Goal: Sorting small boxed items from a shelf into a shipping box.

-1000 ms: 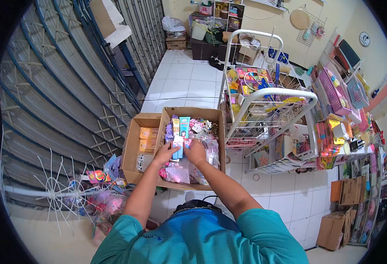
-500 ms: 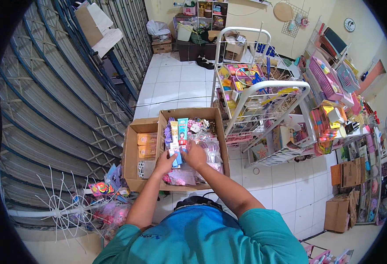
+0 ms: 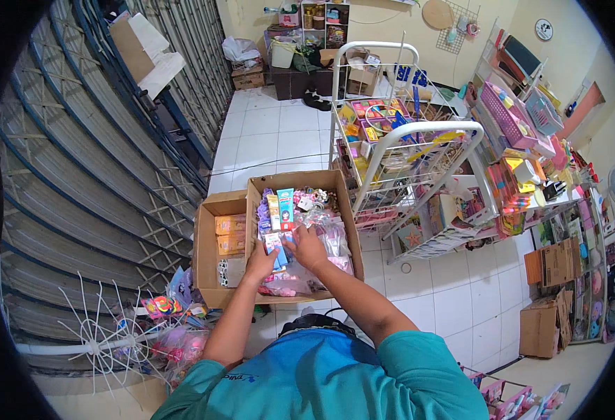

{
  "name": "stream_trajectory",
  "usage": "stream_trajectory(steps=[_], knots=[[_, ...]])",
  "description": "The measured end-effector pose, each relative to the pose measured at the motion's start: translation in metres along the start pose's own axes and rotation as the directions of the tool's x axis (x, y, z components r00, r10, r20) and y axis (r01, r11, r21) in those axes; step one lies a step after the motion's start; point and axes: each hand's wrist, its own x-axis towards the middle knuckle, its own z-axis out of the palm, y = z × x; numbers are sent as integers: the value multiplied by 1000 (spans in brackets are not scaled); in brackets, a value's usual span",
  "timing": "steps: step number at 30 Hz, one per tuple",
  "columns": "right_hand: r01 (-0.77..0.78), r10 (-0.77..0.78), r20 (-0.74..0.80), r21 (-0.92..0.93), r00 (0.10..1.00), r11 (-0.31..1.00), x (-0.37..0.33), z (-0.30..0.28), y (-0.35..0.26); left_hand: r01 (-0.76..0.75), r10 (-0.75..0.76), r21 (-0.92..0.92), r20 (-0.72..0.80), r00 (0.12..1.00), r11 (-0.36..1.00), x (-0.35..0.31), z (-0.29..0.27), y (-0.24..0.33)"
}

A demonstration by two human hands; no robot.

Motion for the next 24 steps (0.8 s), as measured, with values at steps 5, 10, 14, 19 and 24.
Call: stream_trajectory(steps=[5, 10, 14, 19, 24], knots=[[8, -22, 73, 181, 997, 983, -4, -29, 4, -184, 194, 79, -145, 970, 980, -16, -24, 29], [17, 1, -63, 288, 998, 958, -48, -94, 19, -249, 248, -185, -29, 968, 951, -33, -37, 108], [-30, 92, -166, 345, 982, 938, -100, -160, 39, -342, 429, -457, 100, 898, 821, -34, 18, 142], [-132, 226, -370, 263, 901, 956, -172, -234, 113, -429, 578, -407, 386, 719, 806, -71, 103, 232], [-301, 392, -466, 260, 794, 918, -262, -291, 201, -533, 673, -430, 595, 440, 729, -113, 213, 299]])
